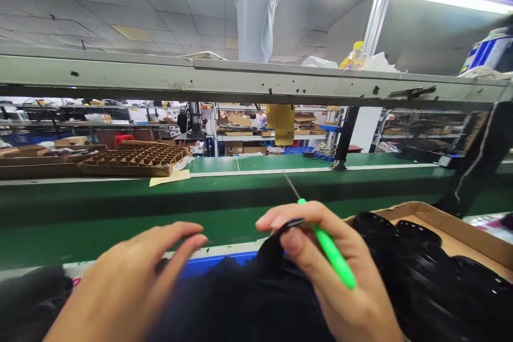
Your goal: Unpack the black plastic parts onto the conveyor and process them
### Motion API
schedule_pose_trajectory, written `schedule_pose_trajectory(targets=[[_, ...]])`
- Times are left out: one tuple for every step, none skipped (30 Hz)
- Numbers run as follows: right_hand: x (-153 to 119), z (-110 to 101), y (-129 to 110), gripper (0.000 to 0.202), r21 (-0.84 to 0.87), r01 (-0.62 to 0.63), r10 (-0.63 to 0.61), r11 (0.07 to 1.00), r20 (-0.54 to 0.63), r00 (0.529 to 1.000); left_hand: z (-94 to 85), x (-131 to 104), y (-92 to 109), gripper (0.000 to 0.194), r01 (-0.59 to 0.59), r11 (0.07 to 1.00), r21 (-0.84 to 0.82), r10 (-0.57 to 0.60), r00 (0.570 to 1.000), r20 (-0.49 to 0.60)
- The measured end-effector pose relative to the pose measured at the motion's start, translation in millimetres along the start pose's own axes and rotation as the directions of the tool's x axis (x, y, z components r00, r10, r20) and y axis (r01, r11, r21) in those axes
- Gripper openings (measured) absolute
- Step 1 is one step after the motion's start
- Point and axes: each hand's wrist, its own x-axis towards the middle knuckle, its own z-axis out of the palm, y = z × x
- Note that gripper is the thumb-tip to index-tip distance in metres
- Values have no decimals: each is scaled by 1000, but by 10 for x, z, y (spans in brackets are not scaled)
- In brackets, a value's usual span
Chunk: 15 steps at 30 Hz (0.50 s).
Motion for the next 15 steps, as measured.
schedule_pose_trajectory(targets=[[16, -39, 0, 9, -15, 7, -8, 1000, -19, 1000, 24, 87, -88, 36, 32, 984, 173, -57, 988, 141], [30, -74, 0, 10, -14, 13, -14, 1000, -36, 999, 63, 164, -162, 40, 37, 960, 277, -99, 972, 213], [41, -104, 0, 10, 1, 22, -22, 1000, -50, 998, 115, 226, -219, 40, 19, 939, 344, -125, 950, 286], [48, -129, 0, 9, 13, 28, -27, 1000, -55, 998, 179, 271, -259, 36, -6, 927, 376, -134, 928, 347], [51, -148, 0, 9, 9, 30, -29, 1000, -55, 998, 249, 300, -282, 31, -18, 920, 391, -143, 915, 378], [50, -162, 1, 9, -9, 30, -30, 1000, -57, 998, 319, 315, -292, 25, -21, 911, 411, -163, 898, 408], [48, -173, 2, 9, -32, 24, -26, 999, -60, 998, 385, 320, -293, 21, -21, 904, 428, -183, 883, 432], [45, -182, 3, 9, -55, 17, -21, 998, -66, 998, 442, 319, -288, 18, -22, 898, 438, -198, 872, 448], [42, -188, 4, 8, -75, 14, -19, 997, -70, 997, 486, 316, -281, 16, -23, 895, 446, -205, 866, 456], [42, -193, 5, 9, -87, 10, -16, 996, -73, 997, 515, 313, -274, 15, -24, 893, 450, -206, 867, 454], [43, -196, 4, 9, -89, 9, -16, 996, -74, 997, 527, 313, -269, 15, -23, 892, 451, -203, 871, 447], [47, -197, 2, 9, -91, 8, -15, 996, -68, 998, 523, 316, -266, 14, -23, 893, 449, -196, 878, 436], [53, -195, -1, 9, -108, 3, -10, 994, -63, 998, 503, 321, -266, 15, -23, 897, 441, -186, 886, 425], [60, -191, -5, 9, -139, -8, 0, 990, -60, 998, 471, 327, -266, 17, -25, 905, 425, -169, 895, 413], [67, -182, -7, 10, -180, -26, 17, 983, -53, 998, 428, 333, -265, 21, -32, 918, 394, -143, 903, 406]])
